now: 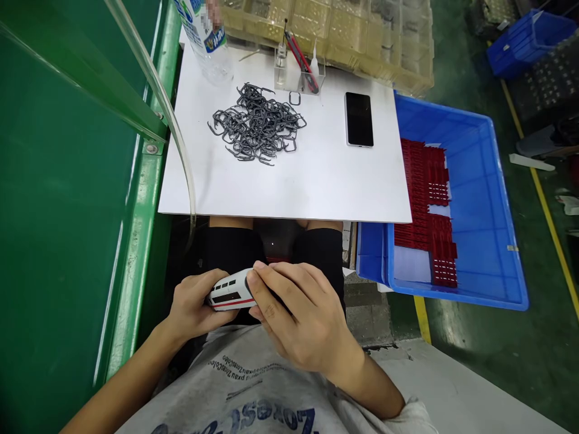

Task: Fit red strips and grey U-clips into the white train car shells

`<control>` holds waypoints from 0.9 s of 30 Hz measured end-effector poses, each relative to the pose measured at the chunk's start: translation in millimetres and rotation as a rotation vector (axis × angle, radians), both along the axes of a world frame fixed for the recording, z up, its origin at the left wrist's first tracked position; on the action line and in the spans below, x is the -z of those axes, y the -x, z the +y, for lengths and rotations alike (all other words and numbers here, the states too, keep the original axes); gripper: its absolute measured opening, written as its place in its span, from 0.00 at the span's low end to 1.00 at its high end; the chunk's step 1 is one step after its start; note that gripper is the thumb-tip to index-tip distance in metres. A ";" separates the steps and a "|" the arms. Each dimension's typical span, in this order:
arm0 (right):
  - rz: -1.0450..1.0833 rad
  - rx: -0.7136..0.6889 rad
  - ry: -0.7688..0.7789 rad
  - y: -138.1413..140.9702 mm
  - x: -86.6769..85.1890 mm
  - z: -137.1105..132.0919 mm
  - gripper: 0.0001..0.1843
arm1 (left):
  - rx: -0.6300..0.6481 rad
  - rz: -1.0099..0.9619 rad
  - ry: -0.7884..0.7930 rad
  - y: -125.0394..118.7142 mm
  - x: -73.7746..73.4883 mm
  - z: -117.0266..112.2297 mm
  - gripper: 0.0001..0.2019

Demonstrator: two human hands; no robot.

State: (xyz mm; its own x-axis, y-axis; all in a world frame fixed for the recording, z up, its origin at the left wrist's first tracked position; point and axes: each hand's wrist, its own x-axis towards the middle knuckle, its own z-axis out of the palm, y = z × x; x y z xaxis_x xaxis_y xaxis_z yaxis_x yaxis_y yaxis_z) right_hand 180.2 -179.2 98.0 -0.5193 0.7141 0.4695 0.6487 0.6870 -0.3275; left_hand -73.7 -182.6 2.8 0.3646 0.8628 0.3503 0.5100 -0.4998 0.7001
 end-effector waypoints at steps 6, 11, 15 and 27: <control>-0.003 0.006 0.008 -2.5 3.5 -1.6 0.21 | 0.009 -0.007 0.003 -1.4 -1.2 0.2 0.11; -0.091 -0.006 0.032 -8.2 -3.6 0.9 0.20 | 0.018 -0.006 0.004 -2.9 -0.9 -1.6 0.11; -0.160 -0.019 0.010 -13.3 -9.1 1.4 0.18 | 0.029 0.012 0.008 -4.4 2.6 -3.9 0.11; -0.031 0.014 0.106 1.5 12.4 -19.5 0.28 | -0.029 -0.074 0.086 -11.8 0.4 -7.9 0.11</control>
State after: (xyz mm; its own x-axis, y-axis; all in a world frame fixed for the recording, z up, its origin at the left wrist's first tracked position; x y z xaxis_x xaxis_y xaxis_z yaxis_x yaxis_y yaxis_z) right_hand 178.7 -198.7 85.6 -0.5222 0.7660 0.3749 0.6686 0.6406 -0.3776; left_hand -61.9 -190.5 2.3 0.3148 0.9007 0.2994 0.4690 -0.4219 0.7759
